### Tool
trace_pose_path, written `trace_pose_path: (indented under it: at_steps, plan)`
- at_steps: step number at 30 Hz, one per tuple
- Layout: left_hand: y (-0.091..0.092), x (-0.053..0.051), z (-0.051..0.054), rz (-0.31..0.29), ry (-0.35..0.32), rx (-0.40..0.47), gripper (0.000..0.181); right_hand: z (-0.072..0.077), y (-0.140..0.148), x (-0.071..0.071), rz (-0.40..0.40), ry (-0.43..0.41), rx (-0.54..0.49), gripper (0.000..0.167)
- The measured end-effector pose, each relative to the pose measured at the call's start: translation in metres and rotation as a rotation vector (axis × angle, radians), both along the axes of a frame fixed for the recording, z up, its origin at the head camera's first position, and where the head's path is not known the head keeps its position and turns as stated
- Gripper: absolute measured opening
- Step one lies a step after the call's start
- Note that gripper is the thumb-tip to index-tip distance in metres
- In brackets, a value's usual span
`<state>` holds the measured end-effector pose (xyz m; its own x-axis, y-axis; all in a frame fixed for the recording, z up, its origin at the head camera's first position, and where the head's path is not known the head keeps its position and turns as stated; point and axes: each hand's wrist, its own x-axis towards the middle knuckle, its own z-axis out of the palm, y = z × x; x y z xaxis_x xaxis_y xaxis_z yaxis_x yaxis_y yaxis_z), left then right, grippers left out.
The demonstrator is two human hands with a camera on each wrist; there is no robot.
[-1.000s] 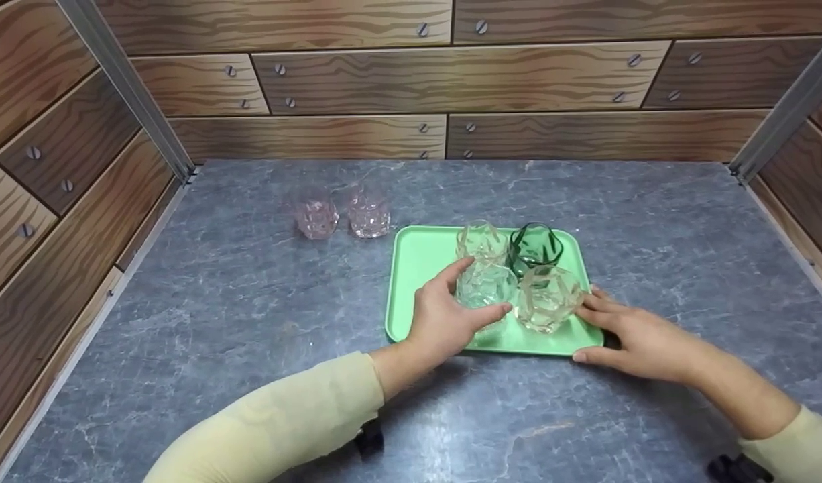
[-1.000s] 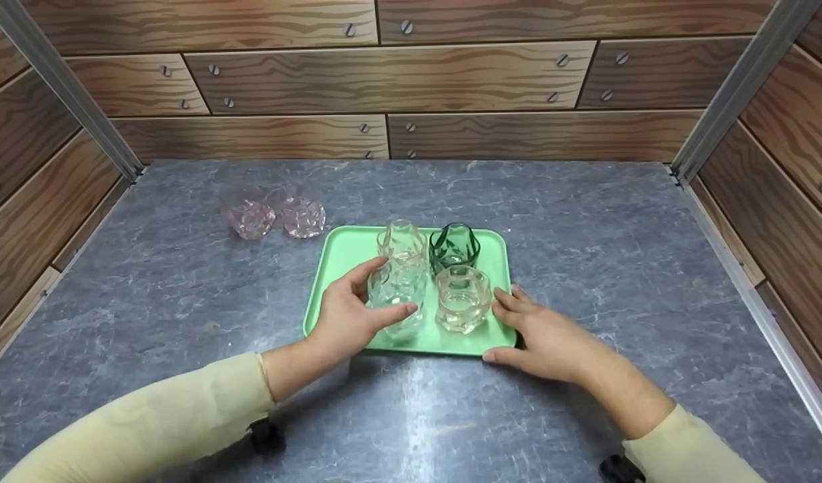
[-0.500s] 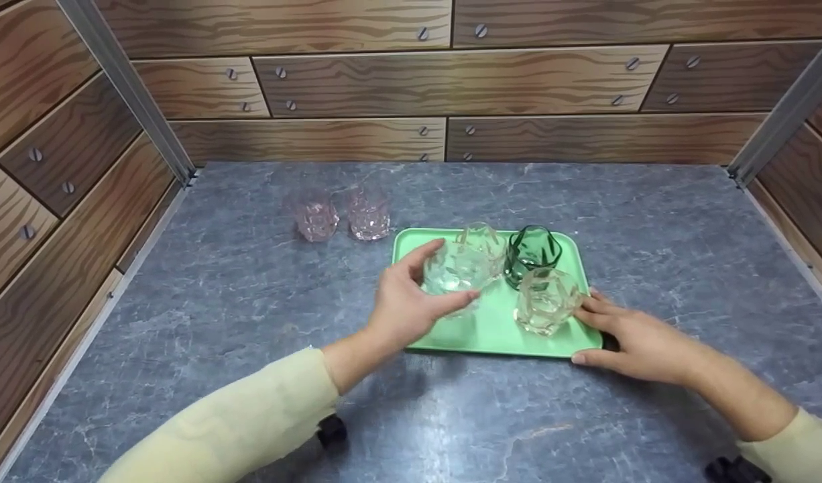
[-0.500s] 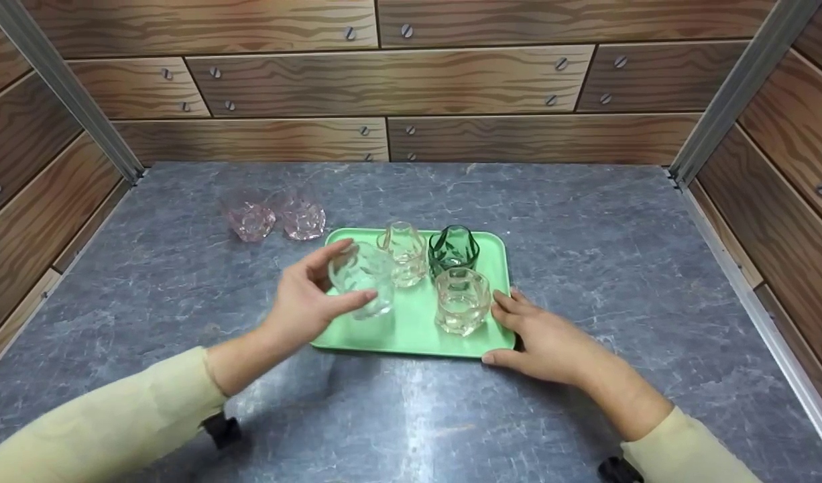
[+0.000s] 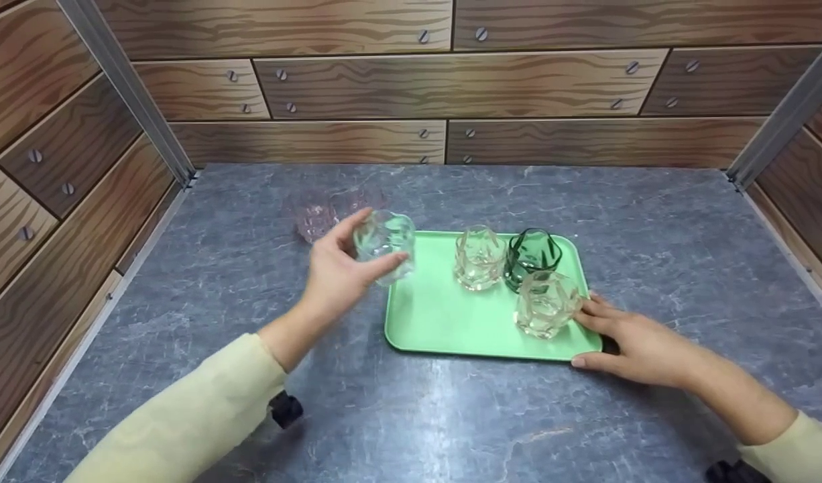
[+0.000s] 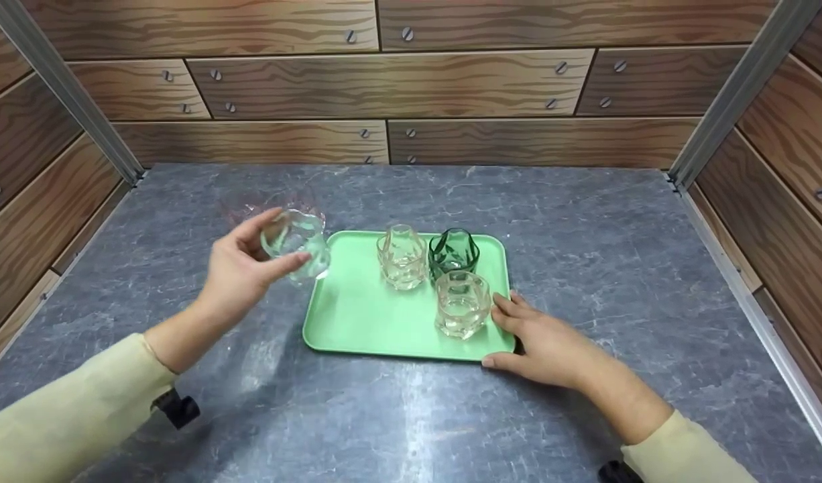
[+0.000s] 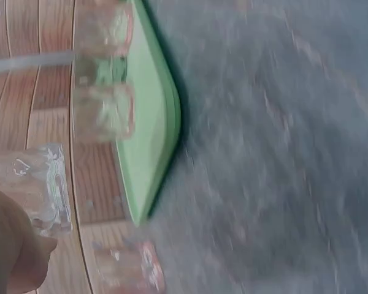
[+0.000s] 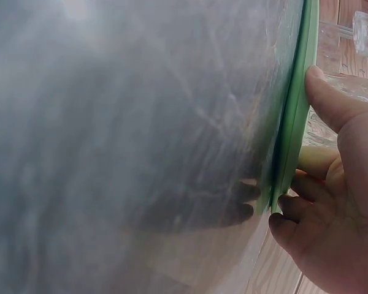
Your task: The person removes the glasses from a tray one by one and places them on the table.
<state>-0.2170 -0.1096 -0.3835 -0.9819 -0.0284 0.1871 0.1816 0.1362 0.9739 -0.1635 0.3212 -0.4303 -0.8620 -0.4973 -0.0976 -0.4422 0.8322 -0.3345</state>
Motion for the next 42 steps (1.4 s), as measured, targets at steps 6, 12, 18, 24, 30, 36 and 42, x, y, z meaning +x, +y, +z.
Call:
trace_pose_path:
  at_steps: [6, 12, 18, 24, 30, 36, 42]
  plan:
    - [-0.024, -0.018, -0.006, 0.014, 0.017, -0.006, 0.083, 0.000, 0.000, 0.000, -0.005, 0.000, 0.004, 0.093]
    - [-0.041, -0.031, -0.018, 0.033, -0.015, -0.051, 0.082, -0.001, 0.000, 0.000, 0.003, 0.001, -0.003, 0.092]
    - [-0.047, -0.040, -0.031, 0.071, -0.041, -0.091, 0.082, -0.001, 0.000, 0.000, 0.008, 0.003, -0.012, 0.092]
    - [-0.047, -0.045, -0.042, 0.093, -0.060, -0.105, 0.085, -0.001, 0.000, 0.000, 0.010, -0.003, -0.014, 0.093]
    - [-0.044, -0.047, -0.048, 0.089, -0.069, -0.128, 0.085, -0.001, 0.000, 0.000, 0.007, -0.003, -0.014, 0.092]
    - [-0.040, -0.049, -0.051, 0.092, -0.073, -0.136, 0.086, 0.000, 0.000, 0.000, 0.002, -0.008, -0.019, 0.092]
    - [-0.036, -0.049, -0.055, 0.085, -0.063, -0.144, 0.084, 0.000, 0.000, 0.000, 0.001, -0.009, -0.021, 0.092]
